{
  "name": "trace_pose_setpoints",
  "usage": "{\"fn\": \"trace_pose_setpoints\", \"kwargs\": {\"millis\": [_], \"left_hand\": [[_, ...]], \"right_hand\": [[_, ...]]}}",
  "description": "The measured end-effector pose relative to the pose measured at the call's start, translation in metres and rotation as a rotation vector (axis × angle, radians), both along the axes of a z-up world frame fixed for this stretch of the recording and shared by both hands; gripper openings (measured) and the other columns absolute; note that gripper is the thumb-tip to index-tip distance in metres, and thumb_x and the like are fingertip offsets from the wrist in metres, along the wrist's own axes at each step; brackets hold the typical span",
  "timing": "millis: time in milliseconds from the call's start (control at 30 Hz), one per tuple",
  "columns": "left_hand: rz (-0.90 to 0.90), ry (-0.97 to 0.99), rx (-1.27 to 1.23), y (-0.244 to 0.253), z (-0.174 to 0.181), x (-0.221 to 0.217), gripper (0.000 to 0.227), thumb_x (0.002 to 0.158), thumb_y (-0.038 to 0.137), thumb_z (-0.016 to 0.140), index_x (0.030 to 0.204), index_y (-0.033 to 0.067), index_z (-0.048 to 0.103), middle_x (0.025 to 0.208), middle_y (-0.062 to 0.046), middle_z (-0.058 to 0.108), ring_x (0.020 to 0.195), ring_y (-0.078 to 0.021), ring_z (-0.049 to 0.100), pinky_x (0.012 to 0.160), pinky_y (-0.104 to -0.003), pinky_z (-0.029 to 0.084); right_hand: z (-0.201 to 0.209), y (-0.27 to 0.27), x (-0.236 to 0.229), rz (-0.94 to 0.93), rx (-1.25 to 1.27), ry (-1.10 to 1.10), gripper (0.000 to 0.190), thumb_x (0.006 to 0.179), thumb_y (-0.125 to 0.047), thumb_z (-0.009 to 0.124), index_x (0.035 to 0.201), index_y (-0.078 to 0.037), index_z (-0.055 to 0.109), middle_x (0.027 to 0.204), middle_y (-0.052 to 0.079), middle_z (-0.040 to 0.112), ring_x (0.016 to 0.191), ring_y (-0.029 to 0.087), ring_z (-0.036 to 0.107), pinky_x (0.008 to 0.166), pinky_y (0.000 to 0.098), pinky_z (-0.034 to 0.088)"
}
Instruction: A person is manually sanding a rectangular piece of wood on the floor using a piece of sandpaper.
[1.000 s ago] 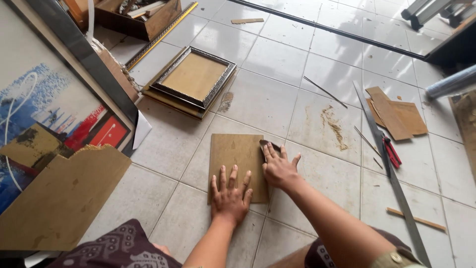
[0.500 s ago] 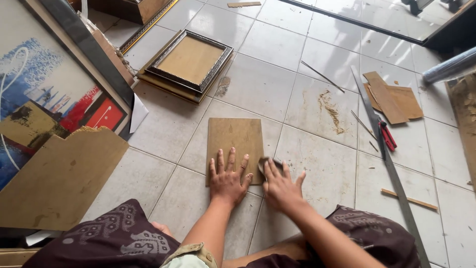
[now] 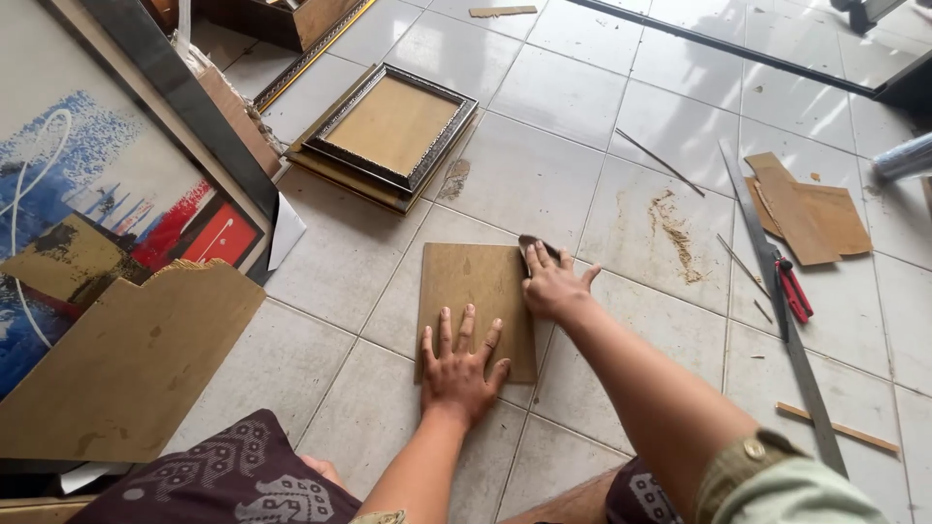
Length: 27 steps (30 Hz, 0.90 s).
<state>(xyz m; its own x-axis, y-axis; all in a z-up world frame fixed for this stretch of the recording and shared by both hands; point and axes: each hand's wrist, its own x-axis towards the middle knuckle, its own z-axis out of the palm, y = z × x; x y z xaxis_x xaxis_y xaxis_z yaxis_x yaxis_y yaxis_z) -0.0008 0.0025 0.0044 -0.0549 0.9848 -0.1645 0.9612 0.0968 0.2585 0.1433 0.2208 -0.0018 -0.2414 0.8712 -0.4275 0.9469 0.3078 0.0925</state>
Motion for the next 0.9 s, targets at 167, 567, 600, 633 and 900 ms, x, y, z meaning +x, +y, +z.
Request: {"fn": "trace_pose_setpoints", "kwargs": {"millis": [167, 567, 600, 633, 900], "left_hand": [[0.009, 0.017, 0.008, -0.004, -0.011, 0.002, 0.069, 0.109, 0.072, 0.034, 0.175, 0.0500, 0.031, 0.190, -0.005, 0.016, 0.174, -0.0436, 0.006, 0.136, -0.070, 0.008], [0.009, 0.032, 0.307, 0.005, -0.060, 0.005, 0.074, 0.105, 0.071, 0.041, 0.173, 0.0447, 0.037, 0.185, -0.010, 0.026, 0.169, -0.0533, 0.014, 0.130, -0.075, 0.013], [-0.001, 0.014, 0.289, 0.006, -0.056, 0.003, 0.074, 0.104, 0.070, 0.044, 0.173, 0.0435, 0.038, 0.185, -0.009, 0.026, 0.169, -0.0535, 0.013, 0.129, -0.075, 0.013], [0.005, 0.019, 0.285, 0.003, -0.056, 0.004, 0.074, 0.104, 0.070, 0.044, 0.173, 0.0435, 0.038, 0.185, -0.009, 0.026, 0.169, -0.0535, 0.013, 0.129, -0.075, 0.013], [-0.001, 0.037, 0.371, 0.002, -0.056, 0.003, 0.072, 0.104, 0.069, 0.045, 0.171, 0.0432, 0.043, 0.184, -0.010, 0.029, 0.167, -0.0542, 0.015, 0.127, -0.077, 0.014]], "right_hand": [[0.037, -0.118, 0.019, 0.026, -0.046, 0.005, 0.078, 0.109, -0.029, 0.038, 0.183, -0.018, 0.016, 0.192, -0.001, 0.010, 0.171, 0.044, 0.017, 0.111, 0.0994, 0.021], [0.078, -0.224, 0.034, -0.109, -0.235, 0.039, 0.072, 0.114, -0.038, 0.026, 0.182, -0.030, 0.002, 0.192, -0.013, -0.007, 0.177, 0.031, -0.005, 0.126, 0.0912, 0.006], [0.073, -0.210, 0.030, -0.108, -0.214, 0.018, 0.074, 0.117, -0.043, 0.026, 0.183, -0.032, -0.005, 0.192, -0.015, -0.014, 0.177, 0.030, -0.009, 0.129, 0.0897, 0.003], [0.067, -0.192, 0.027, -0.102, -0.218, 0.021, 0.074, 0.117, -0.043, 0.026, 0.183, -0.032, -0.005, 0.192, -0.015, -0.014, 0.177, 0.030, -0.009, 0.129, 0.0897, 0.003], [0.068, -0.034, -0.023, -0.215, -0.166, 0.155, 0.074, 0.111, -0.030, 0.026, 0.182, -0.034, 0.007, 0.192, -0.018, -0.002, 0.178, 0.028, -0.002, 0.126, 0.0899, 0.003]]}}
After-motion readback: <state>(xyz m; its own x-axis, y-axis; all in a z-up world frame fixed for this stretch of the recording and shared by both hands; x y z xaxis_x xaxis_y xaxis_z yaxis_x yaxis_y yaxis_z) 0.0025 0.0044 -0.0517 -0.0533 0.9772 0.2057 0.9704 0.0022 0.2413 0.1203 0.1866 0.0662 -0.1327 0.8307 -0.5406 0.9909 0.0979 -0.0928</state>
